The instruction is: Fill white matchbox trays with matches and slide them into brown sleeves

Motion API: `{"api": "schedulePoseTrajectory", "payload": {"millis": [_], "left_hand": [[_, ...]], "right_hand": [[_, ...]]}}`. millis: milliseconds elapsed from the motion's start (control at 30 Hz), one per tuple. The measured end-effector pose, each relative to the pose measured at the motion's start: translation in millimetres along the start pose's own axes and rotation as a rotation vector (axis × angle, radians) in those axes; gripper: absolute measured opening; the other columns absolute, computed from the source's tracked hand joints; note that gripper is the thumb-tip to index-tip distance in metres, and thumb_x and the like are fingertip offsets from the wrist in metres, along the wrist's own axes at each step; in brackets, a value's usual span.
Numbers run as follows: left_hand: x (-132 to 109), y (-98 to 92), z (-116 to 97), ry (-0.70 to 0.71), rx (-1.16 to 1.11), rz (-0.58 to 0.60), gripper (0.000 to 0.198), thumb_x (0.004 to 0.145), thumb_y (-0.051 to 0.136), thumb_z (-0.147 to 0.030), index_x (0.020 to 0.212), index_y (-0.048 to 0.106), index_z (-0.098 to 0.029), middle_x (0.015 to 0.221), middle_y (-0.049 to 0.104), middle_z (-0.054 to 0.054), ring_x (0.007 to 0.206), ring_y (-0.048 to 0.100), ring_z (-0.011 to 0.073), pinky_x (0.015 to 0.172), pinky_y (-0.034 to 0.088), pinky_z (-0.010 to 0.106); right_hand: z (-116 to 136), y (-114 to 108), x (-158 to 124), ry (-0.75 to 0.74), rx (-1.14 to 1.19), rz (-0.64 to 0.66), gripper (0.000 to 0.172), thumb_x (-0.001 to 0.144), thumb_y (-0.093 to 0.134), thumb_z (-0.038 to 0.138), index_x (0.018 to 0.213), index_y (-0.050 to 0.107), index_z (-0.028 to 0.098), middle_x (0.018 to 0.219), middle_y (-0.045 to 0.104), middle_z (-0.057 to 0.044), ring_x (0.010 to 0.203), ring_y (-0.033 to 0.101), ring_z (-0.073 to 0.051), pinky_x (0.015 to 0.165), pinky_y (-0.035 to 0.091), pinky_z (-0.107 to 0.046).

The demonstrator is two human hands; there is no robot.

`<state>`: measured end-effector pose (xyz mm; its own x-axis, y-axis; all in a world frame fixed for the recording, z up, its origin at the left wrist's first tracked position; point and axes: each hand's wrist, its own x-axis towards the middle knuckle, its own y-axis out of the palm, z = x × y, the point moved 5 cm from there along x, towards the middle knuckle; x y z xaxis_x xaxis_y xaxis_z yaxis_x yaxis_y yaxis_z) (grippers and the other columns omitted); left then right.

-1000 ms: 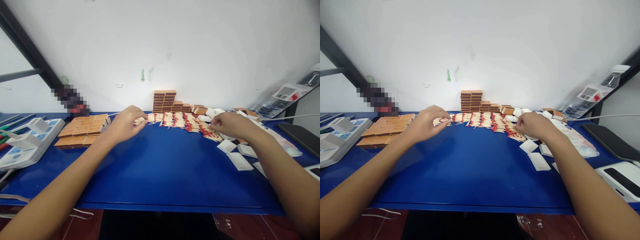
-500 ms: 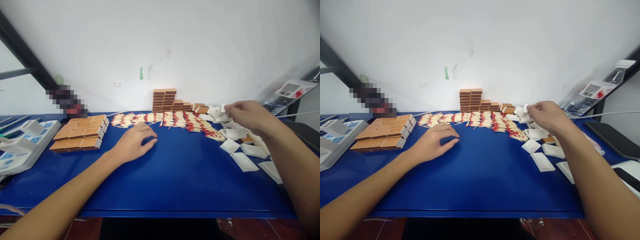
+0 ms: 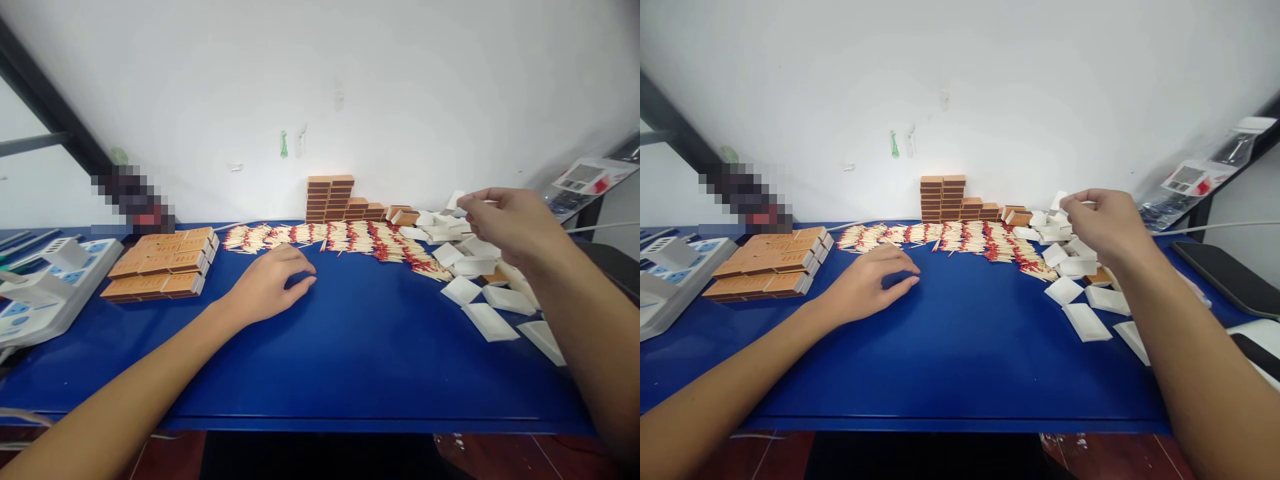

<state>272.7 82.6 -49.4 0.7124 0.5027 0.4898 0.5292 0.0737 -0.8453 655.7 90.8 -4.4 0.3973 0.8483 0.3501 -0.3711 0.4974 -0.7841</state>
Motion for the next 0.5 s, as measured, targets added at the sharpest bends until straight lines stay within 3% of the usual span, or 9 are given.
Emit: {"api": "schedulePoseTrajectory", "payload": {"millis": [100, 200, 300, 400, 500], "left_hand": [[-0.2, -1.4, -0.8, -0.041, -0.008, -0.020, 0.020, 0.108, 0.066, -0.030, 0.123, 0.075, -0.021, 0.113, 0.080, 0.009, 0.108, 0.073, 0.0261, 0.097, 0.061, 0.046], [0.0, -1.3, -3.2, -0.113, -0.055, 0.000, 0.031, 0.108, 0.069, -0.039, 0.133, 0.072, -0.021, 0.114, 0.079, 0.008, 0.110, 0.073, 0.0264, 0.100, 0.059, 0.046], [0.5, 2.9, -6.2, -0.161, -0.137, 0.078, 0.051, 0.105, 0.073, -0.052, 0.145, 0.067, -0.021, 0.123, 0.077, 0.010, 0.117, 0.071, 0.0282, 0.105, 0.057, 0.048], [0.6, 11.5, -8.5, -0.134, -0.193, 0.213, 0.061, 0.100, 0.077, -0.061, 0.146, 0.069, -0.021, 0.133, 0.072, 0.013, 0.126, 0.066, 0.0310, 0.109, 0.055, 0.050], [0.1, 18.5, -7.0, -0.103, -0.199, 0.291, 0.050, 0.099, 0.078, -0.059, 0.134, 0.077, -0.024, 0.134, 0.069, 0.013, 0.128, 0.063, 0.0315, 0.111, 0.054, 0.050]], "right_hand": [[18.3, 6.2, -13.8, -0.137, 0.130, 0.138, 0.026, 0.104, 0.059, 0.040, 0.108, 0.072, 0.018, 0.068, 0.055, -0.001, 0.059, 0.043, -0.015, 0.059, 0.037, -0.035], [55.1, 30.1, -51.2, -0.515, 0.265, 0.501, 0.032, 0.104, 0.062, 0.052, 0.099, 0.073, 0.023, 0.065, 0.055, 0.002, 0.058, 0.045, -0.015, 0.058, 0.035, -0.031], [85.4, 55.2, -97.8, -0.781, 0.242, 0.746, 0.032, 0.111, 0.053, 0.049, 0.104, 0.074, 0.025, 0.080, 0.070, -0.001, 0.070, 0.061, -0.017, 0.068, 0.043, -0.031], [100.8, 72.2, -124.9, -0.875, 0.219, 0.873, 0.035, 0.115, 0.046, 0.044, 0.108, 0.076, 0.026, 0.104, 0.079, -0.005, 0.090, 0.072, -0.021, 0.081, 0.048, -0.033], [92.5, 71.9, -115.6, -0.847, 0.194, 0.873, 0.035, 0.113, 0.050, 0.050, 0.113, 0.079, 0.030, 0.101, 0.080, -0.004, 0.087, 0.072, -0.022, 0.077, 0.048, -0.033]]}}
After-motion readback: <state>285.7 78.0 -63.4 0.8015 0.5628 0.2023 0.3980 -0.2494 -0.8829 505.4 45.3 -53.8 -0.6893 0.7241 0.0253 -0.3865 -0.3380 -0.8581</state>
